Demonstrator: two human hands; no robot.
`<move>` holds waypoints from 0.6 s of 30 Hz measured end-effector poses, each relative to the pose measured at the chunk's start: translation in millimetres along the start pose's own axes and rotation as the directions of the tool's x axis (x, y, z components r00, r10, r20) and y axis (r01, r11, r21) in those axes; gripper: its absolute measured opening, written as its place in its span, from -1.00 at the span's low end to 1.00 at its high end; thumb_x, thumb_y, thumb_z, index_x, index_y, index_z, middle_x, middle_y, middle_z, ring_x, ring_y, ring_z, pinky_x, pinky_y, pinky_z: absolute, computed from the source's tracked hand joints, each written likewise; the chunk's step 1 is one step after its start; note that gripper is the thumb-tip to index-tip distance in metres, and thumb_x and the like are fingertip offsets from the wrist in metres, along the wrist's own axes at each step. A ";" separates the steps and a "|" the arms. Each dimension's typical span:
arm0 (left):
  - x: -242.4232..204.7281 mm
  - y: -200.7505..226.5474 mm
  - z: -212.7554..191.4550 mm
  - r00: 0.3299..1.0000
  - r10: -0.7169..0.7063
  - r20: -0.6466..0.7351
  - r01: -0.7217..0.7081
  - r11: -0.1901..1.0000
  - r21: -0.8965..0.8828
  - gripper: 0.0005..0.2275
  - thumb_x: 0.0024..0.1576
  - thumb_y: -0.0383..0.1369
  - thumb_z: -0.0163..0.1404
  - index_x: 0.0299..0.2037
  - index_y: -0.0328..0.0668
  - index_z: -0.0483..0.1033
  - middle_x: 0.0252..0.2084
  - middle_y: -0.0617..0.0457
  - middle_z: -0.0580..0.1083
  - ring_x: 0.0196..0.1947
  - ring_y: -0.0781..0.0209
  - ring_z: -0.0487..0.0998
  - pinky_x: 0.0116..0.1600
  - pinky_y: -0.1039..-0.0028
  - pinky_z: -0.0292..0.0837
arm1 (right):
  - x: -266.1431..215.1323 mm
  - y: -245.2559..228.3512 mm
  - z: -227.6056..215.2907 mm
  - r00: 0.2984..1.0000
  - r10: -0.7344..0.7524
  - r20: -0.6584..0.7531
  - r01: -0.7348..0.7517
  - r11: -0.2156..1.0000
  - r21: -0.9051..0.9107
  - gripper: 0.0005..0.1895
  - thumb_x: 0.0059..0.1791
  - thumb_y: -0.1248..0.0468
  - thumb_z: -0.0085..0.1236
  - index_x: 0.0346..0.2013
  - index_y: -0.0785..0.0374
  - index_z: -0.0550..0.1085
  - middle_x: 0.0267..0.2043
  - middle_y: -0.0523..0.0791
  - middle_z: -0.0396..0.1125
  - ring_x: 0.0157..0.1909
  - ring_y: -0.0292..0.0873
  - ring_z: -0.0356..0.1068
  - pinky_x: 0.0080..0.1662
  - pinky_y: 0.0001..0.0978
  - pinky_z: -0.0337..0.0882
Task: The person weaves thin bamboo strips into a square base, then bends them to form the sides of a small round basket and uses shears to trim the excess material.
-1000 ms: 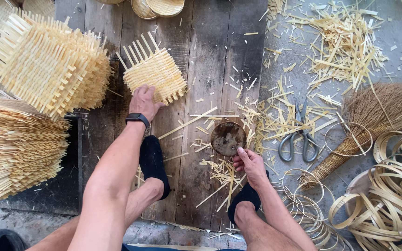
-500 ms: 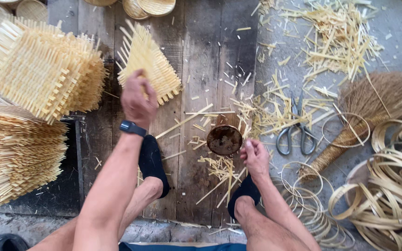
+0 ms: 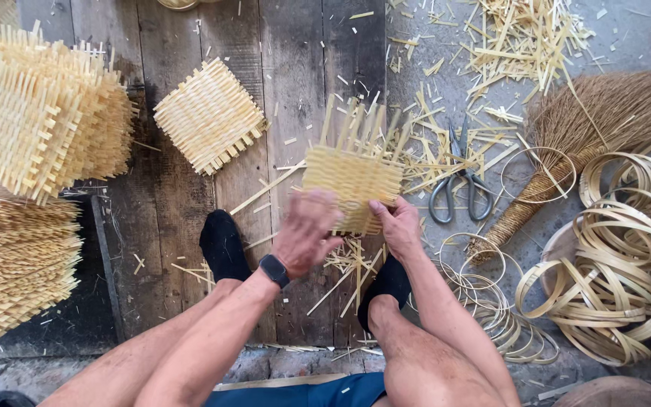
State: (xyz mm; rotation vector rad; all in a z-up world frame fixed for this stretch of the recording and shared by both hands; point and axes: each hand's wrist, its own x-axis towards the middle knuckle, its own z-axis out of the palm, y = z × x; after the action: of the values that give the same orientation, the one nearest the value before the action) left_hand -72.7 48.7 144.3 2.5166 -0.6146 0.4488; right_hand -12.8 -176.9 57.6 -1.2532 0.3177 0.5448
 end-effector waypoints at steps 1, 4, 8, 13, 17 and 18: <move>-1.2 -0.7 4.1 0.970 -0.231 -0.076 0.238 0.967 0.088 -0.18 -0.19 -0.17 0.34 0.26 -0.26 0.19 0.25 -0.35 0.33 0.32 -0.20 0.26 0.40 -0.01 0.00 | 6.5 1.8 -0.6 1.000 0.016 -0.019 -0.016 0.999 -0.033 -0.74 0.02 0.32 0.26 -0.02 0.36 0.54 -0.10 -0.09 0.52 -0.16 -0.31 0.46 -0.07 -0.42 0.49; -16.2 -2.1 24.3 0.668 -0.732 -0.138 0.729 0.680 -0.082 0.00 -0.31 -0.14 0.45 0.31 -0.33 0.10 0.24 -0.38 0.34 0.25 -0.13 0.34 0.32 0.14 0.22 | 15.5 10.4 -2.2 0.996 0.071 -0.057 -0.070 0.997 0.014 -0.75 0.02 0.32 0.24 -0.04 0.34 0.53 -0.11 -0.11 0.51 -0.17 -0.30 0.47 -0.09 -0.37 0.51; -33.6 -22.9 61.2 0.413 -0.882 0.228 0.754 0.191 -0.629 -0.18 -0.11 -0.31 0.43 0.30 -0.32 0.16 0.06 -0.14 0.52 0.04 0.15 0.56 0.15 0.30 0.48 | 23.6 10.7 1.5 0.999 0.022 0.030 -0.026 0.988 0.152 -0.76 0.07 0.34 0.19 0.02 0.36 0.52 -0.04 -0.08 0.50 -0.09 -0.26 0.46 0.01 -0.33 0.51; -55.9 -60.0 77.1 0.234 -0.837 0.494 0.562 -0.298 -0.771 -0.48 0.04 -0.47 0.27 0.23 -0.27 0.40 -0.13 -0.07 0.56 -0.23 0.25 0.58 -0.28 0.49 0.49 | 22.8 2.2 -12.2 0.999 0.015 0.029 -0.024 0.929 0.369 -0.74 0.04 0.36 0.12 0.03 0.30 0.48 0.02 -0.06 0.49 0.00 -0.20 0.50 0.08 -0.25 0.54; -64.2 -69.4 69.0 0.237 -0.763 0.601 0.460 -0.457 -0.761 -0.61 0.08 -0.54 0.13 0.14 -0.23 0.42 -0.14 0.09 0.59 -0.23 0.29 0.61 -0.26 0.47 0.60 | 19.6 -3.8 -16.6 0.992 0.033 0.125 -0.073 0.940 0.333 -0.76 0.03 0.36 0.17 0.00 0.33 0.50 -0.05 -0.08 0.50 -0.07 -0.23 0.51 0.01 -0.28 0.56; -65.3 -70.3 65.1 0.222 -0.745 0.629 0.440 -0.499 -0.747 -0.63 0.07 -0.56 0.10 0.11 -0.25 0.42 -0.14 0.13 0.61 -0.21 0.28 0.63 -0.23 0.45 0.63 | 18.9 -4.3 -15.6 0.993 0.041 0.114 -0.065 0.974 0.218 -0.76 0.02 0.36 0.21 -0.02 0.34 0.52 -0.09 -0.08 0.50 -0.12 -0.26 0.49 -0.04 -0.32 0.54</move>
State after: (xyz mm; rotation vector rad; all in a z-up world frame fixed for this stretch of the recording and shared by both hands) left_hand -80.0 89.2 35.9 0.8760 0.8227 -0.2092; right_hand 6.3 -188.7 46.8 -0.9978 0.3120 0.6043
